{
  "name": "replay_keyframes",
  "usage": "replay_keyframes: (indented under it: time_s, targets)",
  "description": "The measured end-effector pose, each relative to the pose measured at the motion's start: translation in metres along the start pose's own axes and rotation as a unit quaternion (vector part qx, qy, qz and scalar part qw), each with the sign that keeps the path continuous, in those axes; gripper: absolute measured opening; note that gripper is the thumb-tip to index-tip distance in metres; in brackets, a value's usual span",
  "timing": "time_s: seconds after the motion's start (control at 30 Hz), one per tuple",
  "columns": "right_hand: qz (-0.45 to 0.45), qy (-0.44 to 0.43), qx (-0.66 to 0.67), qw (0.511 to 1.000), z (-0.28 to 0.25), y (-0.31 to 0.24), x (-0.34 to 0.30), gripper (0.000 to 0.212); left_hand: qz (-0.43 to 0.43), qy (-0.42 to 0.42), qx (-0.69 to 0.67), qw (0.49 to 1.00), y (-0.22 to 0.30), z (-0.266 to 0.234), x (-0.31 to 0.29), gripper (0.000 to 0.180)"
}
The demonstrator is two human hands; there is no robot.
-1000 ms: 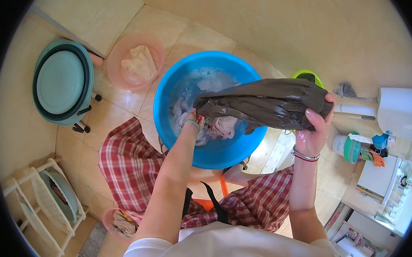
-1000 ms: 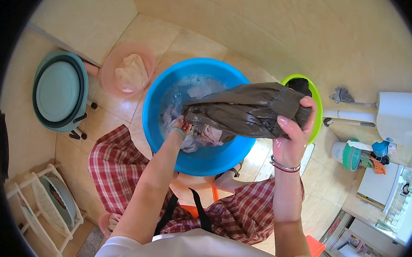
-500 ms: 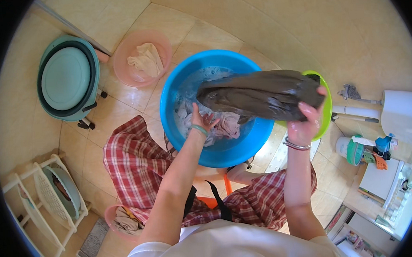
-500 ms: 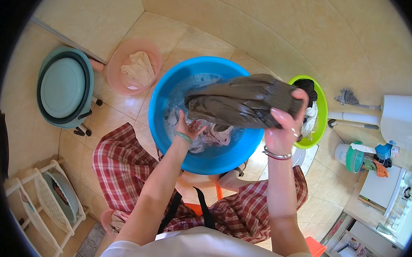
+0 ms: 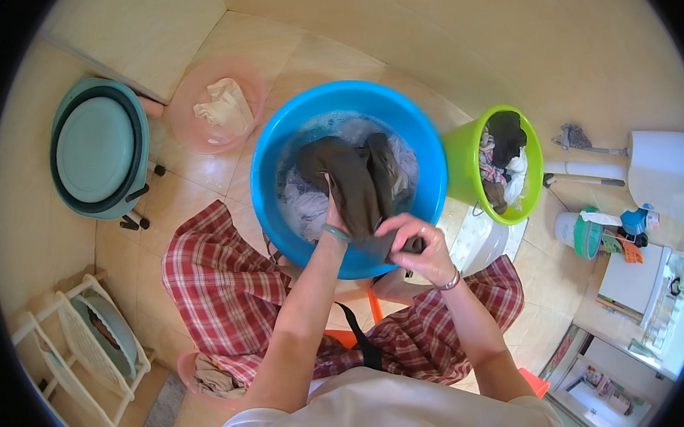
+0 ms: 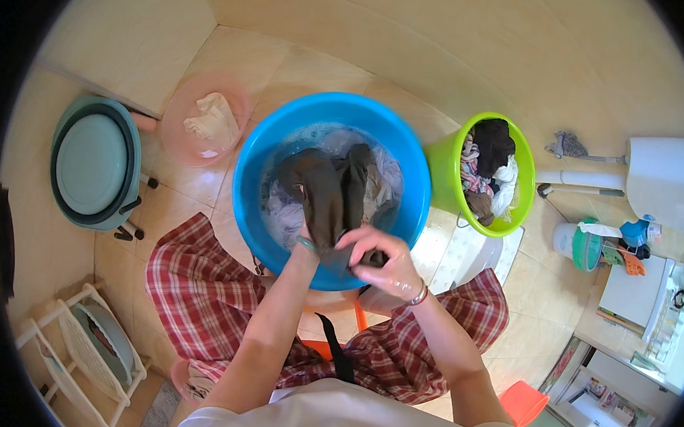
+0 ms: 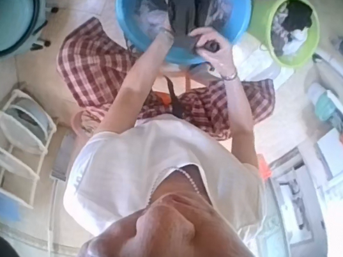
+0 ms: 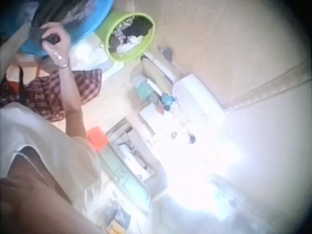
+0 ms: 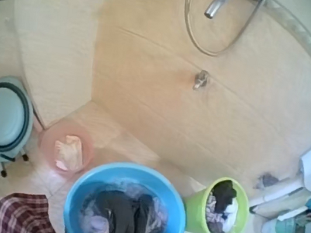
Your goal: The person hand-washes multiple garments in a blue basin filled with soapy water, scrubbing and rinsing each item individually. After washing, the person wrings out each garment and transfers it to a green bucket beside the basin.
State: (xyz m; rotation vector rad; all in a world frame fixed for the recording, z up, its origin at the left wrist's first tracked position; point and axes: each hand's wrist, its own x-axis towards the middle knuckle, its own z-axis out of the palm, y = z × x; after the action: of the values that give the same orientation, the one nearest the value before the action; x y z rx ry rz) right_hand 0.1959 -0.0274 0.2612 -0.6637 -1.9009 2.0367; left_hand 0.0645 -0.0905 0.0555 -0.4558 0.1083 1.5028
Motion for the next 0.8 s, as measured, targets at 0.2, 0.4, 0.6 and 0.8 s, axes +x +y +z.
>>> replay_keyframes:
  time_s: [0.2,0.4,0.6,0.8]
  targets:
    - [-0.050,-0.158,-0.005,0.986,0.001,-0.033,-0.013,0.017,-0.078,-0.050,-0.113,0.989,-0.011,-0.033,0.032,0.075]
    - [-0.004,-0.082,0.064,0.995,-0.036,-0.056,-0.019,0.020,-0.095,-0.004,-0.205,0.974,0.022,-0.067,0.016,0.058]
    - [-0.010,0.256,0.089,0.963,-0.103,-0.025,0.066,0.061,0.005,0.229,0.056,0.972,-0.001,0.009,-0.014,0.037]
    - [0.180,0.333,0.056,0.924,-0.128,0.149,0.084,0.077,-0.026,0.181,0.024,0.983,-0.027,0.058,-0.031,0.038]
